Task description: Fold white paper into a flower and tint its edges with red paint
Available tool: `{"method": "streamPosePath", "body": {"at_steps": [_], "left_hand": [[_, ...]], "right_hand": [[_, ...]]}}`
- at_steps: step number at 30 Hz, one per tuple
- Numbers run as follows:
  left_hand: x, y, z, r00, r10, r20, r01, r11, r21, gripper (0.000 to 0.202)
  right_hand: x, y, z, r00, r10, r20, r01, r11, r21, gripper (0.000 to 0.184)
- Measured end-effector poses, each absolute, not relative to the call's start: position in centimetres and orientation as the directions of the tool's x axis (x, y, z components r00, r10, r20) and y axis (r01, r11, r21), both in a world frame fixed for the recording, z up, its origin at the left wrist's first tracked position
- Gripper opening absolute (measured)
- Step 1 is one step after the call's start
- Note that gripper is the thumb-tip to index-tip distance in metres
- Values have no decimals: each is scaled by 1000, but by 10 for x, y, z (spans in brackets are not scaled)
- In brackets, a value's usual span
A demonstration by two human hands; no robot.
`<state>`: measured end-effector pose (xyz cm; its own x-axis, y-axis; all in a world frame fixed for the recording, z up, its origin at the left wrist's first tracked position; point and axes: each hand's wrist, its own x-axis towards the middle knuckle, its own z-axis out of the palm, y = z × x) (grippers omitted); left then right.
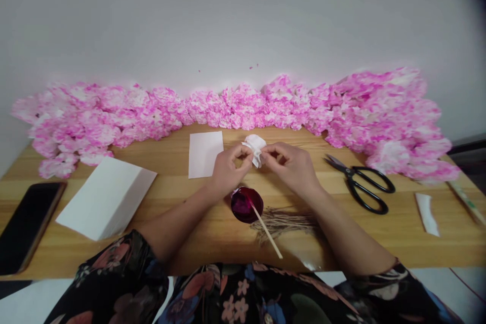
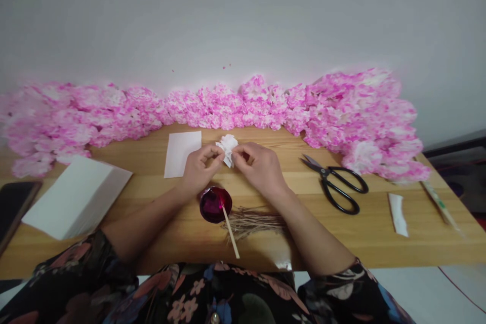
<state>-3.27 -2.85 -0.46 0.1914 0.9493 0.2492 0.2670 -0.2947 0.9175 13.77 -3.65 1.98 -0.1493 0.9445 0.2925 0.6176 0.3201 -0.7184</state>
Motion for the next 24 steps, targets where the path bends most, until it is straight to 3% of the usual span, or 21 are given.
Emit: {"method": "streamPosePath", "body": {"at_steps": [5, 8, 13, 17, 20, 24], "left_hand": [[-33, -28, -6, 204, 950, 235, 250, -282, 926, 6], [-33, -28, -6, 202, 949, 244, 271, -294, 917, 7], [-33, -30, -3, 222, 936, 273, 330, -336, 882, 8], [-33, -32, 1, 256, 922, 290, 358, -369, 858, 8], [-33, -32, 2, 253, 925, 283, 366, -362, 858, 8], [-33, -31, -1, 206, 946, 250, 326, -307, 894, 7]], "right_hand": [[143, -28, 14, -66, 992, 107, 497, 126, -859, 15], [143, -29, 18, -50, 989, 142, 484, 148, -862, 19], [137, -41, 27, -87, 923, 374, 642, 339, -688, 22], [134, -43, 21, -180, 891, 418, 717, 410, -564, 17], [136, -37, 15, -118, 931, 346, 643, 337, -688, 15], [138, -30, 11, -20, 988, 152, 404, 147, -903, 16]]}}
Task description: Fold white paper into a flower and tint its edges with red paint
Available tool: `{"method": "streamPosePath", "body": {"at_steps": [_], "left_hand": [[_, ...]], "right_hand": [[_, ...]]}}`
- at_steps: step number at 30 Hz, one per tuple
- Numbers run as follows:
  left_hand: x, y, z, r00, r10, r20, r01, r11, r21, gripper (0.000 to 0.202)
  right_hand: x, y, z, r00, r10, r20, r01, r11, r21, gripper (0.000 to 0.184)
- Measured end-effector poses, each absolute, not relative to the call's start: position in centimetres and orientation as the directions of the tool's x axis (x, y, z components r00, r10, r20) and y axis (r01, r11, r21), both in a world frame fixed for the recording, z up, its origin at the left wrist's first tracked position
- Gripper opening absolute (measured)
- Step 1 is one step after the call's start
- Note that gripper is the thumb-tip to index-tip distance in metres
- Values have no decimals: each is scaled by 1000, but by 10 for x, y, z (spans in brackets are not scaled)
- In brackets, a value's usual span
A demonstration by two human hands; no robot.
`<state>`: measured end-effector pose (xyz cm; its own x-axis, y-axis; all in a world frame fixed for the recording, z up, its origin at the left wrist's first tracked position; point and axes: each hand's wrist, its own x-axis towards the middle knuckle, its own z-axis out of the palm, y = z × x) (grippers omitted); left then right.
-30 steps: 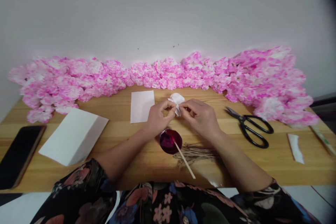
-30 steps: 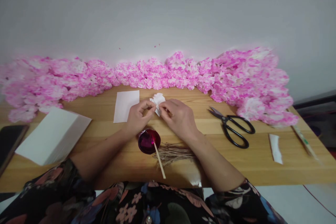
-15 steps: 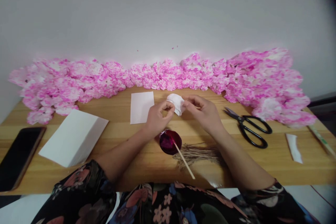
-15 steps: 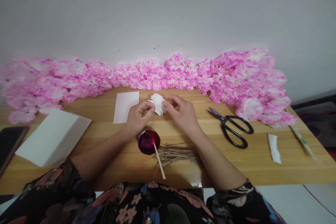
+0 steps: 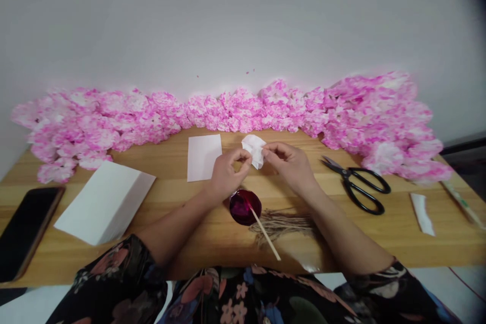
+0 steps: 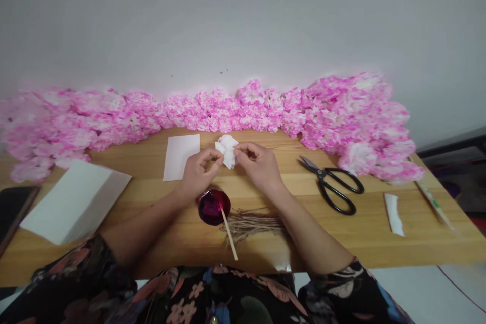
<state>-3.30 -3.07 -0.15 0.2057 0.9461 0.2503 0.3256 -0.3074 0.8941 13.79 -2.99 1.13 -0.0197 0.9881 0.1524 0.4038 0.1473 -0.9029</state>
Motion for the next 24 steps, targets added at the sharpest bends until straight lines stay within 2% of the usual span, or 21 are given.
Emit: {"method": "streamPosePath", "body": {"at_steps": [3, 7, 12, 14, 18, 20, 24], "left_hand": [[-33, -30, -4, 182, 957, 224, 268, -267, 926, 6], [-32, -30, -4, 178, 968, 175, 214, -211, 954, 15], [-33, -29, -7, 151, 964, 218, 289, -254, 923, 9], [-33, -28, -7, 144, 960, 239, 306, -273, 912, 11], [-33, -28, -7, 140, 955, 260, 310, -292, 905, 9], [-33, -28, -6, 151, 949, 276, 342, -312, 886, 8], [-33, -30, -5, 200, 931, 306, 390, -362, 846, 8]], "right_hand": [[136, -31, 11, -27, 984, 178, 402, 174, -899, 17], [131, -38, 13, -101, 933, 346, 544, 343, -766, 15], [129, -42, 15, -202, 880, 431, 614, 456, -644, 16], [130, -41, 13, -195, 886, 421, 616, 445, -651, 15], [133, -38, 10, -82, 943, 324, 575, 310, -757, 13], [134, -38, 13, -62, 940, 334, 587, 305, -750, 15], [133, -41, 20, -165, 850, 500, 709, 455, -539, 18]]}}
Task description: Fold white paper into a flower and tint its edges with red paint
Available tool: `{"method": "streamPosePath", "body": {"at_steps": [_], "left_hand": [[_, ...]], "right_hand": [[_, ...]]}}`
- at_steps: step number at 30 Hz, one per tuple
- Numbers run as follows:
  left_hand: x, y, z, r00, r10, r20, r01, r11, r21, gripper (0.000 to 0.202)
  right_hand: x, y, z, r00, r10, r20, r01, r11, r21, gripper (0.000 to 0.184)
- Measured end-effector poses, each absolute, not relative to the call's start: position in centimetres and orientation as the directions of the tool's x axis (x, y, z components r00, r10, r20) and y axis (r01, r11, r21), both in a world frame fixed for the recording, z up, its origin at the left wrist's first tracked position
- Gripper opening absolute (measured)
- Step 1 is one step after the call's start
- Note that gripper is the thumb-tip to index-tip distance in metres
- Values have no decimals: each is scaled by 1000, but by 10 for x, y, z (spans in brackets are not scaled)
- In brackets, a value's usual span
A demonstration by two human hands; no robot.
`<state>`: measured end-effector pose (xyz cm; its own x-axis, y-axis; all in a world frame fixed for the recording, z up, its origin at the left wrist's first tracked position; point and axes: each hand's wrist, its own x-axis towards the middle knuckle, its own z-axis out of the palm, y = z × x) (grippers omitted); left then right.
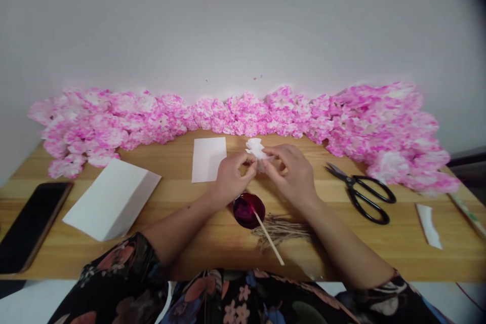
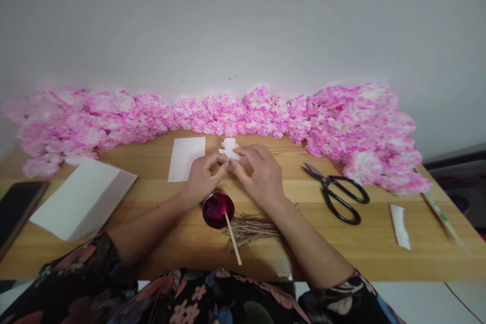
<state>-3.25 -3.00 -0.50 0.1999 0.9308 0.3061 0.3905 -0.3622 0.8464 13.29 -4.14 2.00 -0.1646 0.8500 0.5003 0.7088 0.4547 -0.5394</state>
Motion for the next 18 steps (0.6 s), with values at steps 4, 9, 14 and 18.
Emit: {"method": "streamPosePath", "body": {"at_steps": [4, 9, 14, 18], "left_hand": [[-32, -32, -5, 224, 920, 320, 419, -388, 821, 8], [-32, -31, -6, 234, 915, 328, 430, -400, 809, 9], [-33, -28, -7, 214, 918, 334, 437, -396, 808, 9], [-33, -28, -7, 239, 914, 329, 428, -403, 809, 9]], "right_hand": [[131, -41, 20, -242, 781, 576, 734, 536, -418, 12], [135, -31, 11, -80, 883, 462, 578, 419, -701, 9], [138, -29, 12, -57, 947, 315, 458, 305, -835, 10], [135, -34, 18, -199, 823, 532, 643, 520, -562, 12]]}}
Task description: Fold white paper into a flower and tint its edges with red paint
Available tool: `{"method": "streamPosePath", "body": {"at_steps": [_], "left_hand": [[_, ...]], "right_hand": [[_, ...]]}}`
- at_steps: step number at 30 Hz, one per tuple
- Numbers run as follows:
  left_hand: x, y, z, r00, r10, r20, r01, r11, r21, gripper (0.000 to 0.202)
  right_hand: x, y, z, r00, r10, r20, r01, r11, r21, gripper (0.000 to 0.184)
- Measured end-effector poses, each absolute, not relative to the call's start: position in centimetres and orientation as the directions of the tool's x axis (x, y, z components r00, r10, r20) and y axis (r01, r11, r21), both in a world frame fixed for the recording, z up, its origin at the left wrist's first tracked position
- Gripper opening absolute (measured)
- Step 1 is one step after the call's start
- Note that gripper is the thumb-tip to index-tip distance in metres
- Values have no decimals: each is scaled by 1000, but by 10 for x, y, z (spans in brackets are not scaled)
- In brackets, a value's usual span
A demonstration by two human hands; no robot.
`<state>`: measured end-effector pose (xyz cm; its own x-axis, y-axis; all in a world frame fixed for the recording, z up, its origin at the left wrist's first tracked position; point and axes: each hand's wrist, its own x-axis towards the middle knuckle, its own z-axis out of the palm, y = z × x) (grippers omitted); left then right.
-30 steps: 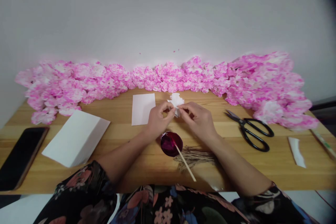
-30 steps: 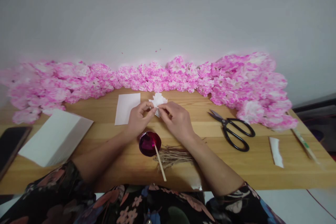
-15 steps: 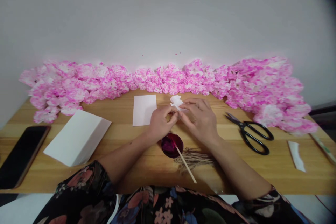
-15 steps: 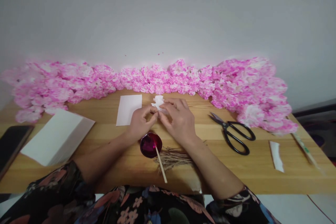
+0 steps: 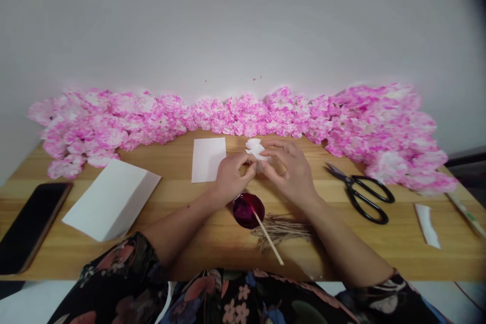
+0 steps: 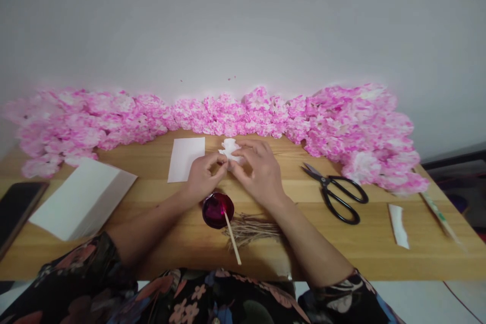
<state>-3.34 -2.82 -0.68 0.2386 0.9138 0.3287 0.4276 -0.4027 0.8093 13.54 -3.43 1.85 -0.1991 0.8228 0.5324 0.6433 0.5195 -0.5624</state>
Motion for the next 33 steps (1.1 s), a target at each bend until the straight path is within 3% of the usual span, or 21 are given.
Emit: {"method": "streamPosePath", "body": {"at_steps": [3, 5, 8, 11, 20, 25, 27, 30, 33], "left_hand": [[-33, -28, -7, 244, 912, 329, 412, -405, 816, 9], [-33, -27, -8, 241, 912, 332, 405, -405, 820, 9], [-33, -26, -8, 222, 923, 313, 372, -377, 848, 9], [-32, -26, -8, 188, 942, 278, 319, -326, 890, 6], [-33, -25, -8, 149, 958, 246, 252, -277, 927, 12], [-33, -26, -8, 198, 941, 274, 328, -327, 886, 9], [-32, -26, -9, 226, 930, 290, 355, -356, 865, 10], [-32, -26, -9, 242, 927, 287, 370, -361, 856, 11], [-31, -26, -8, 234, 934, 271, 373, -343, 862, 13]], "right_hand": [[134, -34, 18, -250, 791, 559, 676, 556, -484, 10], [134, -32, 15, -189, 834, 518, 637, 505, -582, 9], [135, -28, 8, -63, 940, 336, 468, 325, -822, 12], [135, -28, 6, -48, 970, 237, 390, 237, -890, 14], [131, -34, 13, -116, 918, 380, 529, 381, -758, 11], [132, -34, 14, -213, 848, 485, 642, 496, -584, 14], [131, -34, 13, -222, 834, 505, 640, 516, -570, 12], [132, -32, 12, -128, 894, 430, 564, 422, -710, 11], [133, -29, 11, -4, 979, 206, 363, 193, -911, 16]]}}
